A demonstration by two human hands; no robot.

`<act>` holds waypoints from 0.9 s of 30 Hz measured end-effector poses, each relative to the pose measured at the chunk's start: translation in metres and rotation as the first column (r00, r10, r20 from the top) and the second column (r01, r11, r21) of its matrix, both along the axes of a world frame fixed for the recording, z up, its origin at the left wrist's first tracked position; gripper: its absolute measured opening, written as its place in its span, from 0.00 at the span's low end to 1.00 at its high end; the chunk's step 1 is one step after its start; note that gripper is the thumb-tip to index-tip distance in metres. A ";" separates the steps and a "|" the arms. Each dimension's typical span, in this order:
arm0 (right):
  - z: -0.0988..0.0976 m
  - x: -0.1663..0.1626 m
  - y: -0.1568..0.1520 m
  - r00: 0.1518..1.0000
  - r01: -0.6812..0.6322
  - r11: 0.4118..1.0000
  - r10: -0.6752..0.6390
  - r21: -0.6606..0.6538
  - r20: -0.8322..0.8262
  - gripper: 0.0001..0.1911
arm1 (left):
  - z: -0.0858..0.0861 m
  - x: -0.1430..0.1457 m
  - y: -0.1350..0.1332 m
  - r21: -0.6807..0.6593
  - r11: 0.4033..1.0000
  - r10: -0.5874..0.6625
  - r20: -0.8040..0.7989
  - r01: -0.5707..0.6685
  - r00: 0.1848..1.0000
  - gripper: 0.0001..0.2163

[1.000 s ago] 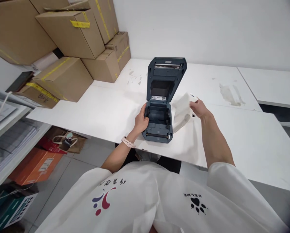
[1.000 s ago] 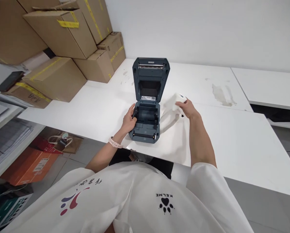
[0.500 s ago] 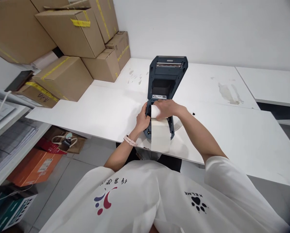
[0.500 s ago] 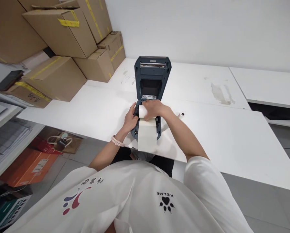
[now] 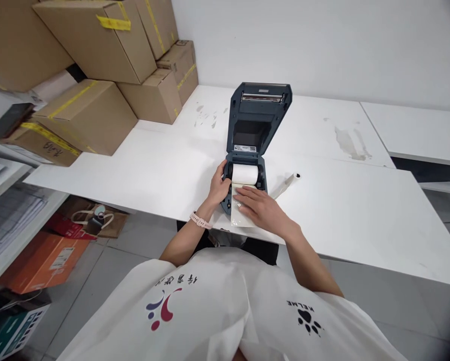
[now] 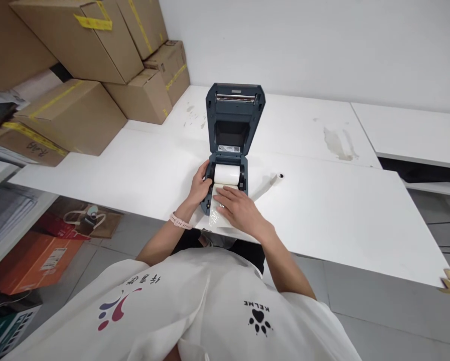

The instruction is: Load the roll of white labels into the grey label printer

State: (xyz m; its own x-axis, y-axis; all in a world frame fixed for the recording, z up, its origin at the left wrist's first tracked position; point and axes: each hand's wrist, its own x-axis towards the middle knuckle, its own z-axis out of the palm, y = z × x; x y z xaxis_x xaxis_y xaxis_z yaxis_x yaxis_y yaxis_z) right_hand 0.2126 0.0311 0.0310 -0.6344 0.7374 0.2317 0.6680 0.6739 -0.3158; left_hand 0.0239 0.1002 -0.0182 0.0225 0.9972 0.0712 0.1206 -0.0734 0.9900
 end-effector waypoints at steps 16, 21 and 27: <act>-0.021 -0.018 -0.027 0.989 0.136 0.991 -0.134 0.018 -0.063 0.22 | 0.002 0.000 0.001 -0.072 0.996 -0.039 0.126 0.048 0.991 0.36; -0.015 -0.001 -0.020 0.932 0.065 0.990 -0.105 -0.124 -0.348 0.18 | 0.013 0.000 -0.032 -0.169 0.984 -0.041 0.094 0.056 0.995 0.34; 0.020 0.038 0.098 0.631 0.336 0.933 -0.325 -0.129 -0.704 0.34 | 0.020 -0.006 -0.092 -0.275 0.950 -0.139 0.056 0.149 0.989 0.55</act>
